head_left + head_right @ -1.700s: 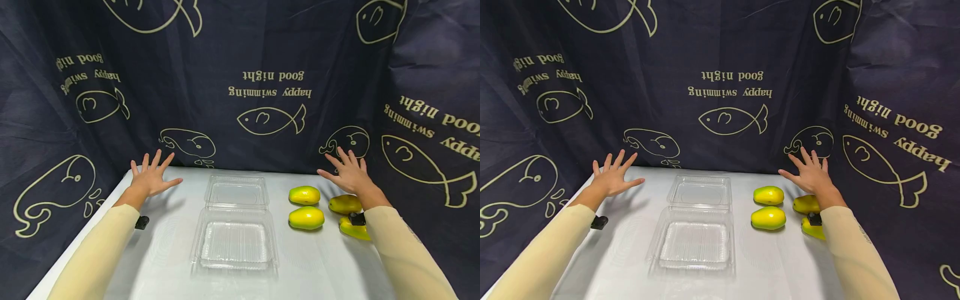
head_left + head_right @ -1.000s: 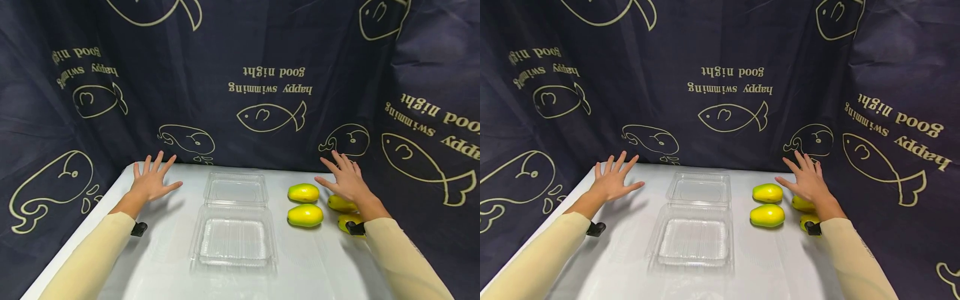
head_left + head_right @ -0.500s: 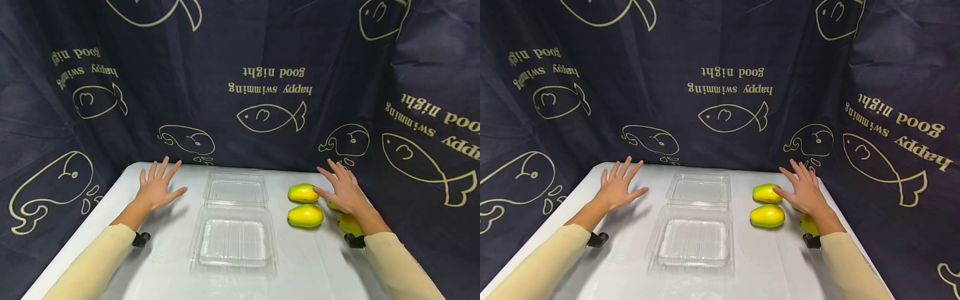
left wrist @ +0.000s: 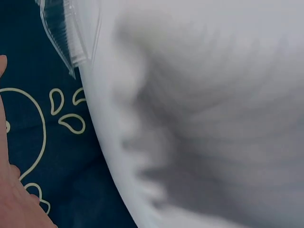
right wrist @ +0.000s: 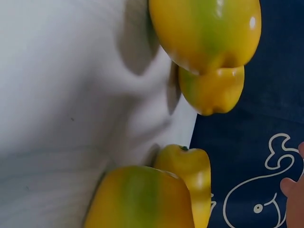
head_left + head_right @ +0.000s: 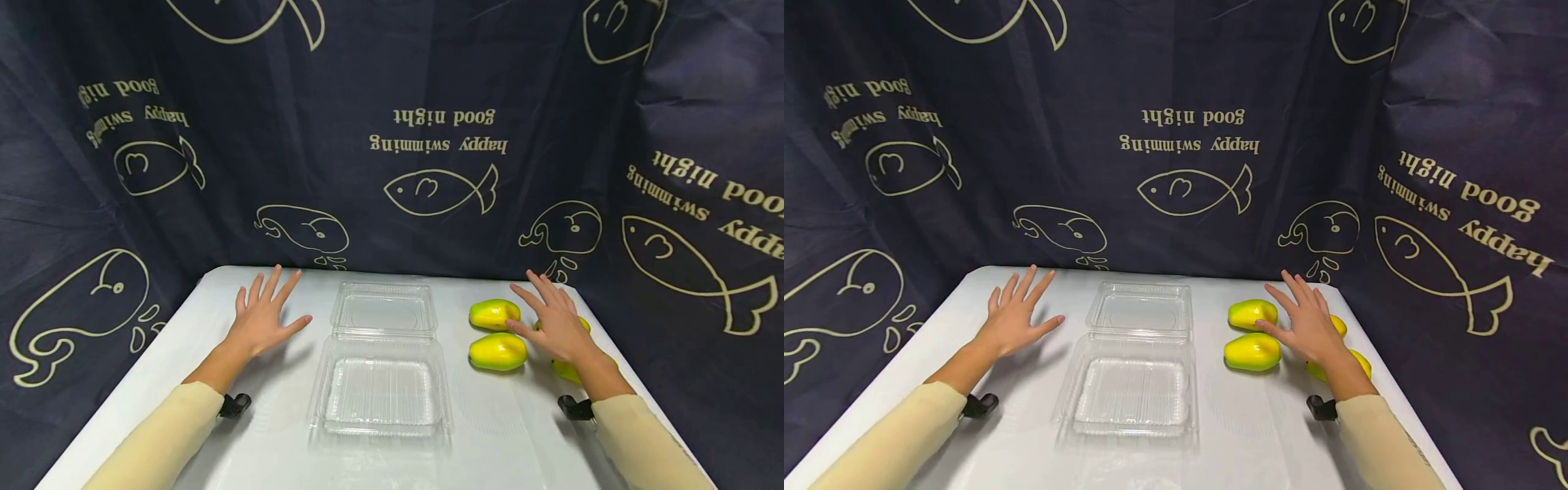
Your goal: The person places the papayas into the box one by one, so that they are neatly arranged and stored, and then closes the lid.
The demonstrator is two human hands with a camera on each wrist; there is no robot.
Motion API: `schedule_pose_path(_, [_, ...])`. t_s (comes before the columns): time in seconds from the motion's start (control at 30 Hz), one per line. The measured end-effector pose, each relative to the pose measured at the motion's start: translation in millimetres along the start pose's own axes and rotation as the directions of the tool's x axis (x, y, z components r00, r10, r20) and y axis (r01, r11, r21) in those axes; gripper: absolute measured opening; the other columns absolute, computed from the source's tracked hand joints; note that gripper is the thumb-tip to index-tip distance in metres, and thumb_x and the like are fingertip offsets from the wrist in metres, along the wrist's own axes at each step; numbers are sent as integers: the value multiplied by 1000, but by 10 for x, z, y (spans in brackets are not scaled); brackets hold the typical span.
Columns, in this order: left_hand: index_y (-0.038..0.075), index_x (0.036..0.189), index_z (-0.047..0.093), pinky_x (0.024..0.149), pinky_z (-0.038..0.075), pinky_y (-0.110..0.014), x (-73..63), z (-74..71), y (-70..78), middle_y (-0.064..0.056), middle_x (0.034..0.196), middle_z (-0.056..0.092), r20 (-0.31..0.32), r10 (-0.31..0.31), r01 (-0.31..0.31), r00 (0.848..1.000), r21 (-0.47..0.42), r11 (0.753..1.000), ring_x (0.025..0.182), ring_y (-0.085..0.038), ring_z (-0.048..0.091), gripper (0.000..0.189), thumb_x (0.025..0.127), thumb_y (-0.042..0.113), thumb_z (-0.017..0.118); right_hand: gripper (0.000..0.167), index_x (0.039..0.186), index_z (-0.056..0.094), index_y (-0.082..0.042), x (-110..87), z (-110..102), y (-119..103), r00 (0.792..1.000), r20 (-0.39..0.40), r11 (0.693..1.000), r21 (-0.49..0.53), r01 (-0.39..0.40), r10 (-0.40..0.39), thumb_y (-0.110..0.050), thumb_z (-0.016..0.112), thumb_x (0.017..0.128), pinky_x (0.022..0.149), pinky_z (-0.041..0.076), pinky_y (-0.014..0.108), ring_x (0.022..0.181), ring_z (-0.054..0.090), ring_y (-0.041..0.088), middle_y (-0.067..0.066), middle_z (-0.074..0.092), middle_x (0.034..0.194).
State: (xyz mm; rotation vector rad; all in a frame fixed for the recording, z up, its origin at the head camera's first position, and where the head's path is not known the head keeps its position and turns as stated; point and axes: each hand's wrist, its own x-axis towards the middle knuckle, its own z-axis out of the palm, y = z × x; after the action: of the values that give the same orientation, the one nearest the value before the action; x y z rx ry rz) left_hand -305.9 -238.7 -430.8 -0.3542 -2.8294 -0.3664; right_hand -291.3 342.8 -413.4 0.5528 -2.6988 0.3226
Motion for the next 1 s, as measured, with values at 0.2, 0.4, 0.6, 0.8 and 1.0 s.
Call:
schedule_pose_path(0.2, [40, 165, 10, 119, 6, -76, -54, 62, 51, -13, 173, 8, -27, -5, 3, 1000, -54, 999, 154, -51, 9, 94, 90, 69, 60, 73, 156, 45, -23, -50, 33, -48, 1000, -9, 1000, 10, 3, -3, -55, 66, 93, 120, 17, 73, 157, 14, 44, 16, 20, 170])
schedule_pose_path(0.4, [34, 165, 16, 116, 13, -77, -117, 91, 129, -16, 172, 11, -52, -11, 4, 999, -128, 992, 153, -53, 12, 90, 93, 61, 62, 73, 156, 45, -24, -87, 65, -68, 1000, -13, 1000, 26, 6, -5, -54, 67, 93, 117, 20, 74, 157, 15, 42, 12, 18, 171])
schedule_pose_path(0.6, [28, 164, 22, 114, 18, -78, -186, 114, 272, -18, 171, 13, -45, -9, 0, 999, -187, 982, 152, -53, 15, 86, 94, 57, 63, 70, 153, 48, -23, -133, 113, -102, 999, -31, 998, 70, 10, -8, -50, 69, 92, 112, 24, 77, 154, 21, 43, 13, 23, 169])
schedule_pose_path(0.8, [27, 164, 25, 112, 24, -78, -244, 162, 374, -18, 171, 14, -61, -8, -6, 998, -230, 973, 151, -51, 20, 85, 94, 55, 64, 67, 152, 50, -21, -175, 175, -145, 999, -32, 990, 140, -18, 22, -46, 70, 93, 109, 27, 80, 153, 22, 44, 10, 22, 170])
schedule_pose_path(1.0, [23, 163, 28, 112, 27, -77, -322, 221, 428, -19, 169, 17, -46, -21, 7, 999, -290, 957, 151, -49, 20, 83, 95, 54, 64, 64, 151, 51, -21, -213, 237, -190, 998, -38, 980, 192, -44, 52, -43, 69, 95, 111, 28, 78, 152, 24, 45, 9, 23, 170])
